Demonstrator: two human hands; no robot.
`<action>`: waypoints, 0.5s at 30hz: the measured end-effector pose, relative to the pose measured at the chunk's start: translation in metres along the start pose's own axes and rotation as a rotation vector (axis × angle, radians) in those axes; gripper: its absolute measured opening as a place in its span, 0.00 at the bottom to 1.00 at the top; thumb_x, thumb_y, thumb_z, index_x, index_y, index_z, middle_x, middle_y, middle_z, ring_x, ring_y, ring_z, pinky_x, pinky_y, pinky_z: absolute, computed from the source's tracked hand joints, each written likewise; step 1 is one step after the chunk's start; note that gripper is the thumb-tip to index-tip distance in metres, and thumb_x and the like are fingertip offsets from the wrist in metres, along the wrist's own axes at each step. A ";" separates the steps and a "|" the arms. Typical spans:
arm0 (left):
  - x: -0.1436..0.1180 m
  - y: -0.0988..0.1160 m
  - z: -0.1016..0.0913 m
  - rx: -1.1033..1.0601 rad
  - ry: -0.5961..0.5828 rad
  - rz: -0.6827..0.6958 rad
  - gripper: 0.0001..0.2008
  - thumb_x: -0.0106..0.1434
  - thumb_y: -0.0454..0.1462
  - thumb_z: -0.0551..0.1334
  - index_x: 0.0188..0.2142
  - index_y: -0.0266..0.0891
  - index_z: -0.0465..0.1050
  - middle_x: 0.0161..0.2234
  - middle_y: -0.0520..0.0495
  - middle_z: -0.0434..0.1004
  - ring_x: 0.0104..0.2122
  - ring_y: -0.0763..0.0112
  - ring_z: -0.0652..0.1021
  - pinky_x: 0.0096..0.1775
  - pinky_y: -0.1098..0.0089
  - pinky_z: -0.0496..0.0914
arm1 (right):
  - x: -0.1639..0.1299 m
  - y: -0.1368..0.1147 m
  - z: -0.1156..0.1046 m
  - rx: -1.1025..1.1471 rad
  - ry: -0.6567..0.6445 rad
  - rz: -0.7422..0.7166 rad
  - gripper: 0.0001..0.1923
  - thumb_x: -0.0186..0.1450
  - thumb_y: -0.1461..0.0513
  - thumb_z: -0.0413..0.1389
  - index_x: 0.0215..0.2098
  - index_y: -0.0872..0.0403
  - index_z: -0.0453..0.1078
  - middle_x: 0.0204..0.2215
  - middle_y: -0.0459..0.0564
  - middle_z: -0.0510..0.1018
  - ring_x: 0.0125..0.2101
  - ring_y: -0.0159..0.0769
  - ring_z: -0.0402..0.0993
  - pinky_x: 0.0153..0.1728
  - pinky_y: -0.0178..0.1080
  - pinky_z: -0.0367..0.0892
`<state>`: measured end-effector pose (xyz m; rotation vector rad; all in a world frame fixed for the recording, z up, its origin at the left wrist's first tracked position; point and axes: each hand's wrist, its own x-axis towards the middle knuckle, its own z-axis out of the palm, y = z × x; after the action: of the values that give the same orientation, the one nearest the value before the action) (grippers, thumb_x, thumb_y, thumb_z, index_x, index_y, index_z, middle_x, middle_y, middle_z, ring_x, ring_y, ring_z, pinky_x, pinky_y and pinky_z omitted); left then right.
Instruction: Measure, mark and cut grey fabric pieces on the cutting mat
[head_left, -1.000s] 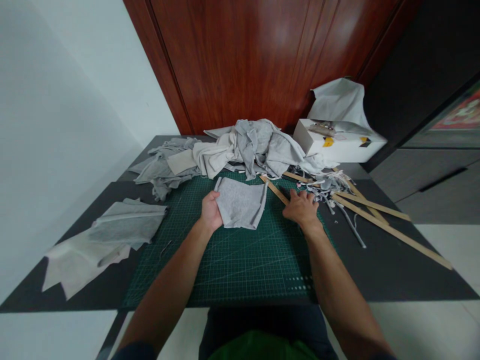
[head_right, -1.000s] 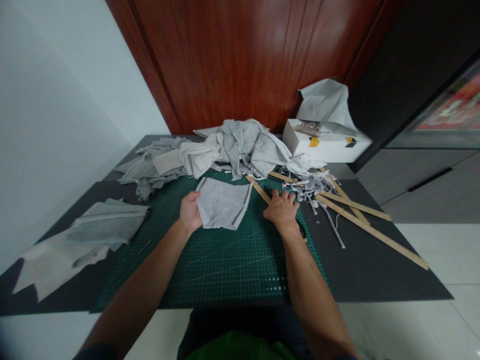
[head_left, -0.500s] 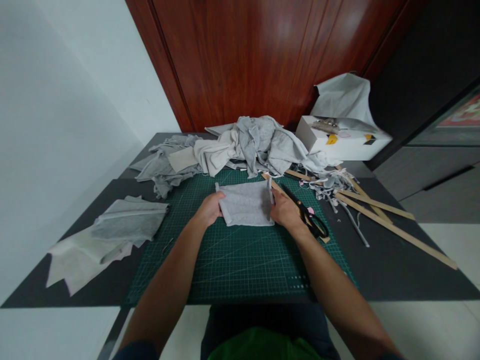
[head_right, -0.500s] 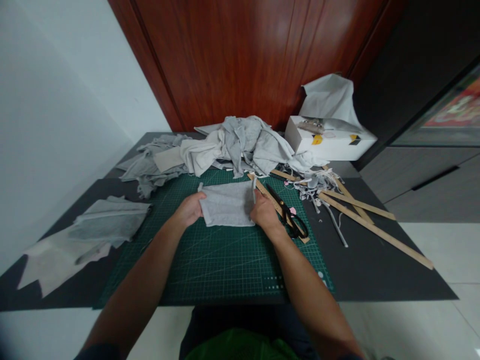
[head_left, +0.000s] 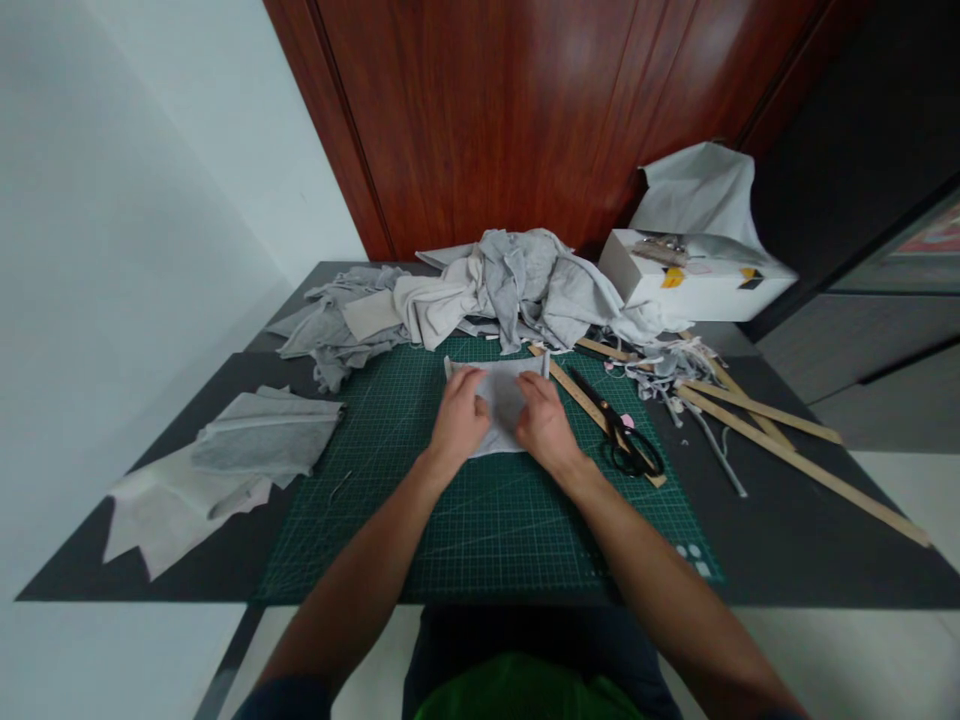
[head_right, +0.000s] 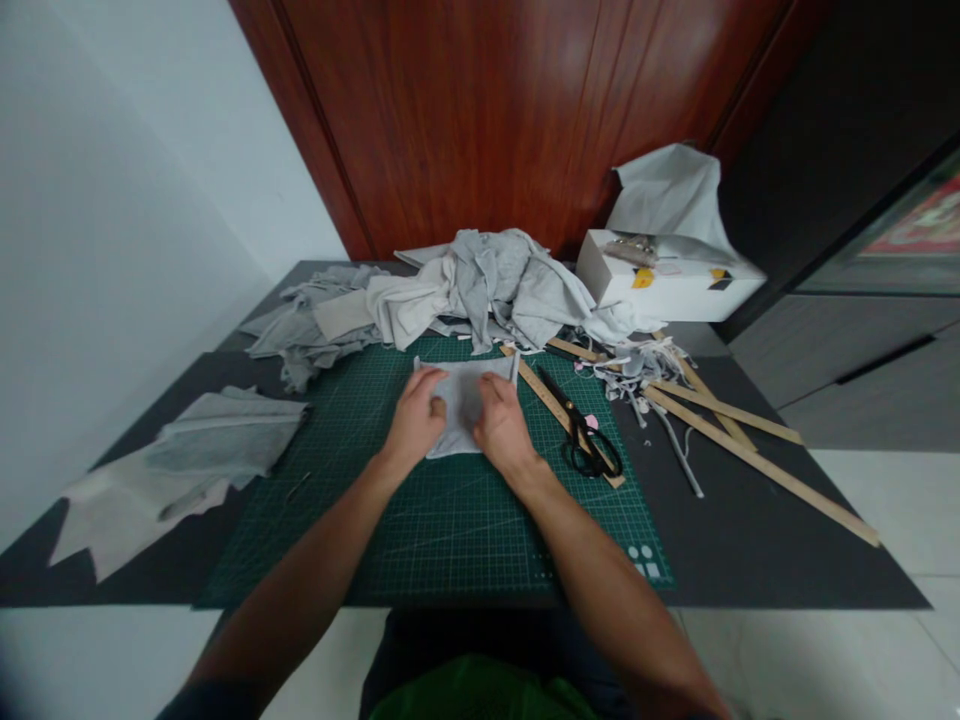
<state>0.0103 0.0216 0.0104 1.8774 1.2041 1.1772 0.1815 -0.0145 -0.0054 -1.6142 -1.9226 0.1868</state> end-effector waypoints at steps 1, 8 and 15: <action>-0.003 0.002 0.011 -0.030 -0.067 0.040 0.23 0.60 0.27 0.58 0.54 0.41 0.75 0.60 0.38 0.73 0.66 0.49 0.69 0.74 0.48 0.55 | -0.001 -0.004 0.007 0.054 -0.035 -0.061 0.35 0.63 0.72 0.48 0.69 0.63 0.65 0.65 0.65 0.70 0.68 0.48 0.61 0.69 0.50 0.60; -0.006 -0.015 0.034 0.059 -0.171 -0.049 0.26 0.68 0.36 0.58 0.65 0.36 0.68 0.71 0.33 0.62 0.74 0.46 0.58 0.74 0.44 0.47 | -0.003 0.000 0.026 -0.024 -0.114 -0.040 0.32 0.70 0.66 0.48 0.72 0.67 0.60 0.71 0.73 0.62 0.73 0.56 0.52 0.70 0.60 0.57; -0.003 -0.029 0.009 0.241 -0.321 -0.029 0.22 0.67 0.44 0.63 0.60 0.44 0.74 0.72 0.38 0.64 0.76 0.43 0.53 0.74 0.41 0.35 | -0.006 0.019 0.008 -0.266 -0.231 0.085 0.31 0.78 0.54 0.44 0.74 0.61 0.61 0.75 0.65 0.59 0.75 0.59 0.49 0.71 0.60 0.50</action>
<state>0.0072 0.0299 -0.0184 2.1187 1.2269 0.7030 0.1936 -0.0134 -0.0232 -1.9225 -2.1255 0.1630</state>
